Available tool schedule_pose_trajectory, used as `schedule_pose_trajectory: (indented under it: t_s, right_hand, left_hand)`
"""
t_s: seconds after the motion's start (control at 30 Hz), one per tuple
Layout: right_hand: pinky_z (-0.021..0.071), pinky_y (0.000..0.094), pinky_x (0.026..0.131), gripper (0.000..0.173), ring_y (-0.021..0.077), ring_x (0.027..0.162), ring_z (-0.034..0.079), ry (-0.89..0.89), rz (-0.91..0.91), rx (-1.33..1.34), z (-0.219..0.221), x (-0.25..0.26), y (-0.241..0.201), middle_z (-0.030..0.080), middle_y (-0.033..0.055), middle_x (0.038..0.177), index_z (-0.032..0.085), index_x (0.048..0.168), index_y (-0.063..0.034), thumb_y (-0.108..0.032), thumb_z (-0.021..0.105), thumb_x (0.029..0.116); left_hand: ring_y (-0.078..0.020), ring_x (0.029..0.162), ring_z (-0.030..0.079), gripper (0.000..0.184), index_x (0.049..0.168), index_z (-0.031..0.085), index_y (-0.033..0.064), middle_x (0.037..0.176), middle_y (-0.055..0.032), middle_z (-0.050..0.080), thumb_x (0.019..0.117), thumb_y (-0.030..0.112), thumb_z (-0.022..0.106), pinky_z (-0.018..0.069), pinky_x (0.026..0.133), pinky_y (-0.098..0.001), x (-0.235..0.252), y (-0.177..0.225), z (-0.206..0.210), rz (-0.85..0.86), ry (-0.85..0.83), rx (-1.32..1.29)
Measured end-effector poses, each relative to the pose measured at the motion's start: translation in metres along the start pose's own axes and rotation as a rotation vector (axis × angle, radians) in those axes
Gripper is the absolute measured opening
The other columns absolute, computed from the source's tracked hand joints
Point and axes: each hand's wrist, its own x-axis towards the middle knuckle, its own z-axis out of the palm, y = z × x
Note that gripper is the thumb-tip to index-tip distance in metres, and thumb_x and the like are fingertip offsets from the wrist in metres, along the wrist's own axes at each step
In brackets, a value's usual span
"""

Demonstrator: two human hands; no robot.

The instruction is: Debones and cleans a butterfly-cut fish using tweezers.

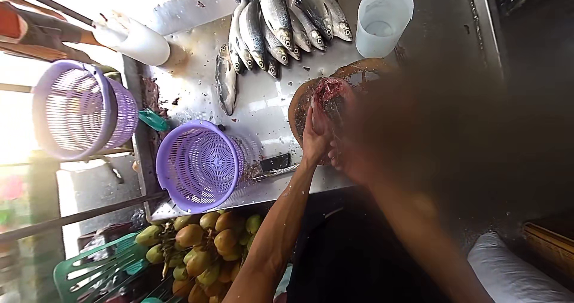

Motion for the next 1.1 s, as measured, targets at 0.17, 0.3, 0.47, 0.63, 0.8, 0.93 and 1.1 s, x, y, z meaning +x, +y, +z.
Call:
schedule_pose_trajectory:
  t_s: [0.17, 0.3, 0.47, 0.63, 0.8, 0.93, 1.1]
  right_hand:
    - [0.0584, 0.028, 0.061, 0.031, 0.0164, 0.066, 0.069, 0.034, -0.206, -0.333, -0.001, -0.012, 0.003, 0.073, 0.0138, 0.083, 0.058, 0.125, 0.0089, -0.013, 0.055, 0.1029]
    - [0.0606, 0.0304, 0.062, 0.04, 0.0181, 0.069, 0.071, -0.008, -0.285, -0.438, -0.006, -0.04, 0.009, 0.074, 0.0117, 0.086, 0.056, 0.127, 0.0108, -0.016, 0.062, 0.0987]
    - [0.0571, 0.0284, 0.059, 0.048, 0.0185, 0.068, 0.07, 0.005, -0.046, -0.102, -0.005, -0.021, 0.007, 0.073, 0.015, 0.089, 0.054, 0.126, 0.0037, -0.031, 0.025, 0.1108]
    - [0.0574, 0.0269, 0.06, 0.028, 0.0154, 0.065, 0.068, 0.03, -0.164, -0.308, -0.006, -0.013, 0.007, 0.072, 0.0126, 0.083, 0.059, 0.122, 0.0072, -0.014, 0.053, 0.1043]
    - [0.0614, 0.0302, 0.062, 0.039, 0.0172, 0.07, 0.072, 0.005, -0.226, -0.609, -0.01, -0.048, 0.013, 0.074, 0.0089, 0.087, 0.056, 0.126, 0.0081, -0.018, 0.065, 0.0977]
    - [0.0605, 0.0297, 0.059, 0.035, 0.0171, 0.067, 0.071, -0.031, -0.34, -0.52, -0.017, -0.06, 0.016, 0.074, 0.0086, 0.083, 0.056, 0.124, 0.009, -0.013, 0.063, 0.0976]
    - [0.0622, 0.0349, 0.077, 0.047, 0.0175, 0.083, 0.072, 0.212, -0.846, -0.607, -0.023, -0.067, 0.002, 0.073, 0.0075, 0.099, 0.049, 0.132, 0.0043, -0.021, 0.066, 0.0966]
  left_hand:
    - [-0.0311, 0.12, 0.064, 0.106, 0.165, 0.021, 0.033, 0.15, -0.0114, 0.053, 0.0796, 0.001, 0.076, 0.0572, 0.09, -0.0556, 0.003, -0.002, -0.001, 0.015, -0.021, 0.055]
    - [-0.0328, 0.119, 0.064, 0.106, 0.164, 0.024, 0.0301, 0.151, -0.0131, 0.052, 0.0782, -0.003, 0.077, 0.0581, 0.088, -0.0554, 0.005, -0.004, -0.001, -0.039, -0.011, -0.005]
    - [-0.0311, 0.113, 0.066, 0.11, 0.164, 0.023, 0.0337, 0.15, -0.0117, 0.054, 0.0761, -0.004, 0.077, 0.0599, 0.083, -0.0532, 0.003, -0.006, -0.002, -0.01, -0.043, -0.014]
    - [-0.0319, 0.118, 0.064, 0.109, 0.164, 0.023, 0.0312, 0.15, -0.0123, 0.053, 0.0761, -0.004, 0.076, 0.0582, 0.087, -0.0542, 0.002, -0.004, -0.004, -0.016, -0.026, 0.039]
    - [-0.0353, 0.118, 0.064, 0.104, 0.164, 0.023, 0.0303, 0.15, -0.0149, 0.053, 0.0796, -0.003, 0.073, 0.0574, 0.087, -0.0562, 0.001, 0.003, -0.002, -0.075, -0.005, 0.003]
    - [-0.0347, 0.123, 0.062, 0.106, 0.165, 0.017, 0.0265, 0.152, -0.0185, 0.049, 0.0808, -0.005, 0.073, 0.0577, 0.09, -0.0537, -0.001, 0.005, 0.0, -0.139, 0.001, -0.127]
    - [-0.0359, 0.13, 0.057, 0.139, 0.166, 0.005, 0.0375, 0.163, -0.0088, 0.038, 0.0613, -0.013, 0.081, 0.056, 0.091, -0.0605, -0.015, 0.002, 0.001, -0.033, -0.082, 0.065]
